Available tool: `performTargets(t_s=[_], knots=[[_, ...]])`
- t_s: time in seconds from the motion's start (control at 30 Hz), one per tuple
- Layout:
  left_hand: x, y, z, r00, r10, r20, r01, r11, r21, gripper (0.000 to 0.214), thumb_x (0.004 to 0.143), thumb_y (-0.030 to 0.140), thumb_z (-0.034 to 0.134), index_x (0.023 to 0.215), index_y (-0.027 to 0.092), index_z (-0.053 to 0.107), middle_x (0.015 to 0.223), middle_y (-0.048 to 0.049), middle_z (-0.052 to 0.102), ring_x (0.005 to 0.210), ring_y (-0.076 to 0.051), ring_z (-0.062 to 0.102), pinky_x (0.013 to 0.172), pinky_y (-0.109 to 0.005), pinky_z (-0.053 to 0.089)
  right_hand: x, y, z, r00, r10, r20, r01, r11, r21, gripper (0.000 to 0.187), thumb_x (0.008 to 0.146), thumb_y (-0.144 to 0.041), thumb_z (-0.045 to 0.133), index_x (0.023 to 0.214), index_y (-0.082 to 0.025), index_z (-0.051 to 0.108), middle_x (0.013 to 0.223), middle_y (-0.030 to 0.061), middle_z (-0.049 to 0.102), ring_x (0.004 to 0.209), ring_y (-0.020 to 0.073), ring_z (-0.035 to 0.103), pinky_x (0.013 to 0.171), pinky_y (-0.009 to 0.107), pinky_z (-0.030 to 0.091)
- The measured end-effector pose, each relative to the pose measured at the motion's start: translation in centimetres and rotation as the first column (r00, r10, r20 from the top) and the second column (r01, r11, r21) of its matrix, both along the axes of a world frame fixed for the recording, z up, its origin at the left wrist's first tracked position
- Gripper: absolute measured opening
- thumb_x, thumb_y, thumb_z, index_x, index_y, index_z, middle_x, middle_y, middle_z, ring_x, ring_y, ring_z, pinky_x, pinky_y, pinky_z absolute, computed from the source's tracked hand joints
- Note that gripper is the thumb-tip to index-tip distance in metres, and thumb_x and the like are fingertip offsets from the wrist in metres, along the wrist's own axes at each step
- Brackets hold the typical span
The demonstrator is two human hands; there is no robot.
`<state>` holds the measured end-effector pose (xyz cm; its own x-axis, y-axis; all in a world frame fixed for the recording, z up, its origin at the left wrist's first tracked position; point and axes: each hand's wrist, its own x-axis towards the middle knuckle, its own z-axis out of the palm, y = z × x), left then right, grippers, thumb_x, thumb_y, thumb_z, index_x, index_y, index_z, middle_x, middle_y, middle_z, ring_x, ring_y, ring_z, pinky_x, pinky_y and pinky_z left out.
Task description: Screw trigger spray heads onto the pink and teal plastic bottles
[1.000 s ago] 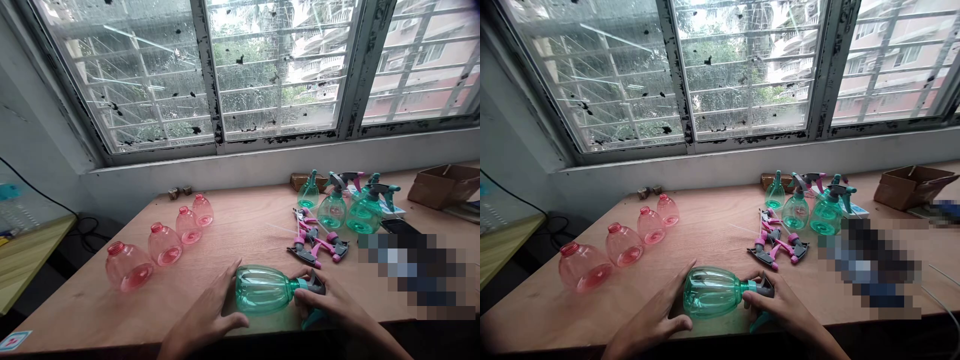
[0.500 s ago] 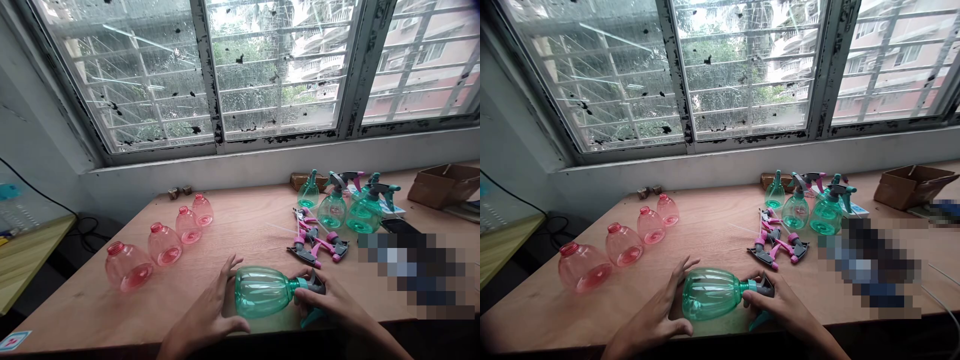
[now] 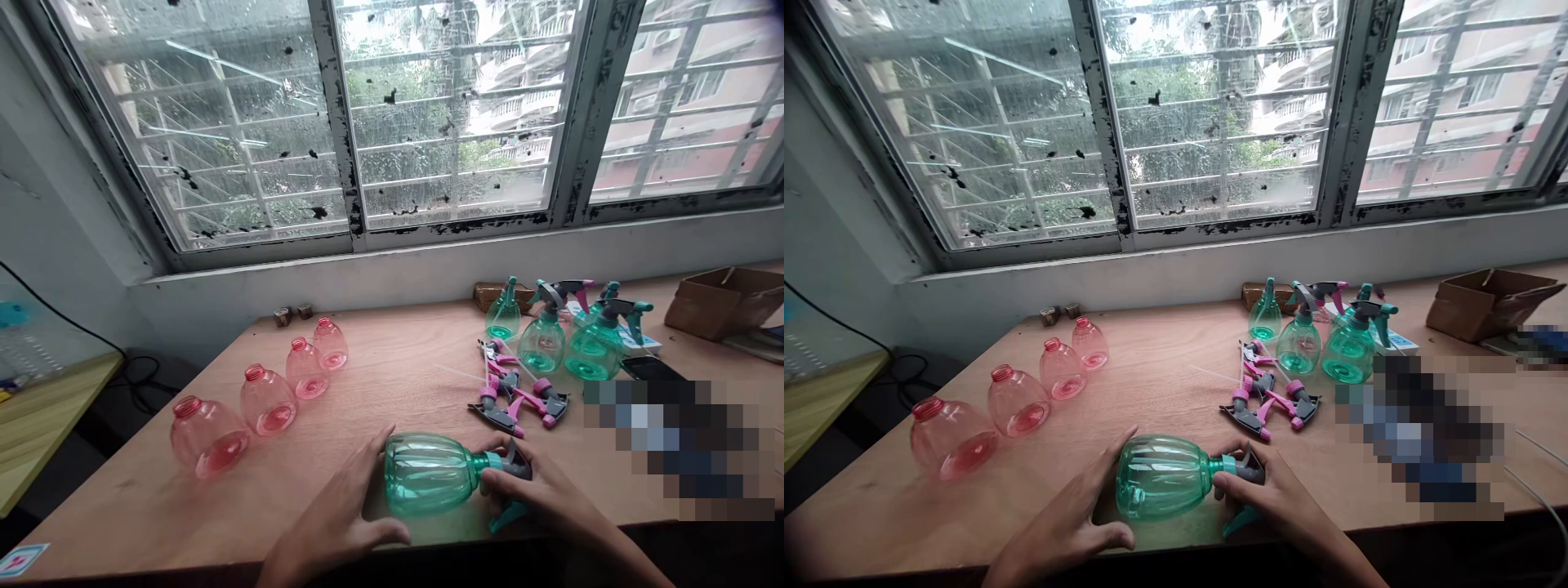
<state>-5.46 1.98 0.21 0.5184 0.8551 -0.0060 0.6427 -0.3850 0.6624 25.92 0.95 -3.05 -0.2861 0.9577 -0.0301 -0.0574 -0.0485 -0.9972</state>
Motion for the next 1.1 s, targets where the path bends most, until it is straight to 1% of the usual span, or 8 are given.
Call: performTargets(t_s=[0.17, 0.3, 0.43, 0.6, 0.7, 0.8, 0.97, 1.1], knots=[[-0.45, 0.16, 0.06, 0.991, -0.078, 0.112, 0.079, 0.997, -0.002, 0.096, 0.086, 0.068, 0.066, 0.160, 0.031, 0.017, 0.164, -0.0067, 0.030, 0.148, -0.035, 0.031, 0.124, -0.049, 0.024, -0.12, -0.18, 0.30, 1.000, 0.008, -0.011, -0.008, 1.000, -0.030, 0.044, 0.079, -0.047, 0.081, 0.104, -0.015, 0.065, 0.074, 0.0024, 0.075, 0.063, 0.0177, 0.070, 0.061, 0.028, 0.056], [0.03, -0.07, 0.60, 0.998, -0.041, 0.045, 0.042, 0.999, -0.010, 0.093, 0.081, 0.052, 0.079, 0.157, 0.033, 0.028, 0.161, -0.0046, 0.038, 0.146, -0.033, 0.036, 0.123, -0.044, 0.029, -0.18, -0.08, 0.23, 1.000, -0.008, -0.006, 0.008, 1.000, -0.028, 0.044, 0.079, -0.047, 0.081, 0.104, -0.015, 0.065, 0.072, 0.0013, 0.074, 0.063, 0.0177, 0.070, 0.061, 0.028, 0.055], [0.48, -0.15, 0.67, 1.000, -0.003, -0.024, 0.003, 1.000, -0.005, 0.107, 0.072, 0.032, 0.089, 0.157, 0.031, 0.026, 0.161, -0.0062, 0.037, 0.147, -0.031, 0.035, 0.122, -0.042, 0.030, -0.14, 0.09, -0.05, 1.000, -0.026, -0.001, 0.026, 1.000, -0.006, 0.044, 0.079, -0.050, 0.080, 0.102, -0.016, 0.064, 0.072, 0.0013, 0.074, 0.062, 0.0176, 0.069, 0.061, 0.028, 0.054], [0.14, 0.05, 0.17, 1.000, -0.009, -0.004, 0.009, 1.000, -0.005, 0.121, 0.066, 0.042, 0.093, 0.160, 0.031, 0.017, 0.165, -0.0079, 0.027, 0.150, -0.036, 0.028, 0.124, -0.049, 0.024, -0.16, -0.06, 0.10, 0.999, -0.033, 0.015, 0.034, 0.999, -0.030, 0.048, 0.076, -0.052, 0.081, 0.103, -0.016, 0.065, 0.072, 0.0016, 0.074, 0.063, 0.0191, 0.070, 0.062, 0.030, 0.055], [-0.10, 0.04, 0.17, 0.999, -0.032, 0.037, 0.033, 0.999, -0.020, 0.114, 0.074, 0.051, 0.086, 0.161, 0.031, 0.014, 0.165, -0.0081, 0.028, 0.149, -0.037, 0.029, 0.124, -0.051, 0.023, -0.21, -0.21, 0.35, 0.999, -0.032, 0.022, 0.033, 0.998, -0.056, 0.051, 0.073, -0.054, 0.083, 0.103, -0.017, 0.065, 0.072, 0.0012, 0.073, 0.064, 0.0209, 0.071, 0.063, 0.032, 0.057], [-0.01, -0.11, 0.38, 0.999, -0.033, 0.023, 0.033, 0.999, -0.017, 0.107, 0.078, 0.049, 0.083, 0.160, 0.030, 0.018, 0.165, -0.0086, 0.029, 0.149, -0.037, 0.029, 0.124, -0.051, 0.024, -0.20, -0.22, 0.45, 0.999, -0.030, 0.037, 0.032, 0.998, -0.049, 0.052, 0.073, -0.055, 0.083, 0.103, -0.017, 0.066, 0.072, 0.0012, 0.073, 0.065, 0.0212, 0.072, 0.064, 0.032, 0.057], [0.45, -0.17, 0.51, 0.999, 0.006, -0.053, -0.006, 1.000, 0.001, 0.109, 0.071, 0.038, 0.088, 0.159, 0.031, 0.024, 0.164, -0.0075, 0.032, 0.148, -0.037, 0.031, 0.123, -0.050, 0.028, -0.12, -0.07, 0.32, 0.999, -0.018, 0.028, 0.019, 1.000, -0.021, 0.047, 0.078, -0.053, 0.080, 0.103, -0.016, 0.064, 0.070, 0.0015, 0.074, 0.063, 0.0199, 0.070, 0.062, 0.030, 0.055], [0.21, 0.06, 0.18, 1.000, -0.002, -0.030, 0.002, 1.000, -0.008, 0.117, 0.068, 0.047, 0.091, 0.160, 0.029, 0.021, 0.165, -0.0090, 0.029, 0.149, -0.038, 0.029, 0.124, -0.050, 0.025, -0.14, -0.13, 0.38, 1.000, -0.013, 0.025, 0.014, 1.000, -0.027, 0.048, 0.076, -0.054, 0.081, 0.102, -0.017, 0.064, 0.071, 0.0008, 0.073, 0.063, 0.0203, 0.071, 0.062, 0.030, 0.056]])
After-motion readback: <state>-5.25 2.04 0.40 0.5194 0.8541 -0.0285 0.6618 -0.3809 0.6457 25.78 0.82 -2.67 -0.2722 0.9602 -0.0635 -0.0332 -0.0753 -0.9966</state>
